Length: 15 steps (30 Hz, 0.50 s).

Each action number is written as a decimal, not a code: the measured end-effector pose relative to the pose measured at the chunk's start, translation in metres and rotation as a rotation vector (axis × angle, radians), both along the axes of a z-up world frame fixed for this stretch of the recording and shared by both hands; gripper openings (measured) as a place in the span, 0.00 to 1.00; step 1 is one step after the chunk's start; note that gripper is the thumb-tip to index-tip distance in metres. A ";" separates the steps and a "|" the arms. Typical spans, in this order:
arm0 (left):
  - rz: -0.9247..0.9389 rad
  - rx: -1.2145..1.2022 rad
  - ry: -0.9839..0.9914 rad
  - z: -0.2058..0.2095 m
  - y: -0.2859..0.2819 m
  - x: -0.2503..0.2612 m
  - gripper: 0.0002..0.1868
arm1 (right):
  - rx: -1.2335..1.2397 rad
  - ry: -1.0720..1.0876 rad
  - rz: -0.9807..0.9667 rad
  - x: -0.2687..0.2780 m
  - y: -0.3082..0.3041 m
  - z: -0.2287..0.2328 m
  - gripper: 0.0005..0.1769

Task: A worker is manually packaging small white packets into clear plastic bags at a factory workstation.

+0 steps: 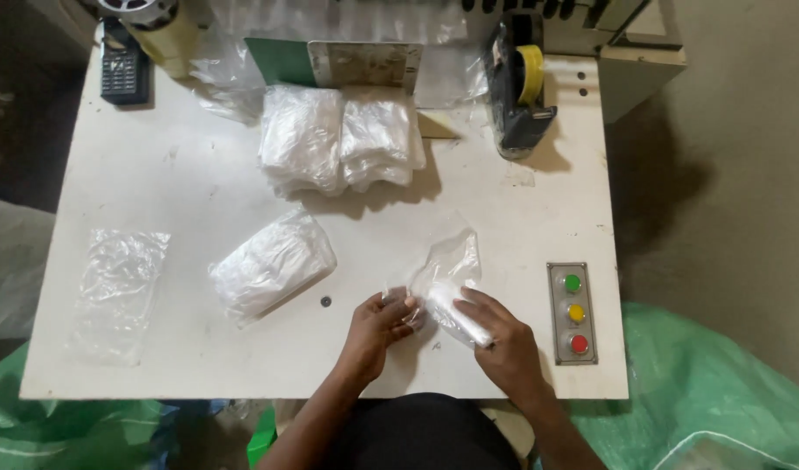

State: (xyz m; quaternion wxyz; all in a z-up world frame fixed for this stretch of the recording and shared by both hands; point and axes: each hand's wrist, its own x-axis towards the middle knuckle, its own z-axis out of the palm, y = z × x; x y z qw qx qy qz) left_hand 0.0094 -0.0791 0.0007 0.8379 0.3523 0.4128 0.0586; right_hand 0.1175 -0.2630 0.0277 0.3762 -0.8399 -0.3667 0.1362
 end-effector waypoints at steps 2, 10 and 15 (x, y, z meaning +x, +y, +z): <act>0.061 0.040 0.035 0.000 -0.004 -0.005 0.24 | -0.005 0.040 0.011 0.001 0.004 0.007 0.32; 0.208 0.217 -0.012 -0.018 -0.004 0.004 0.09 | 0.487 0.920 -0.390 0.003 0.023 0.037 0.24; 0.122 0.050 -0.255 -0.073 -0.007 0.021 0.13 | 0.582 1.178 -0.192 -0.004 0.042 0.013 0.16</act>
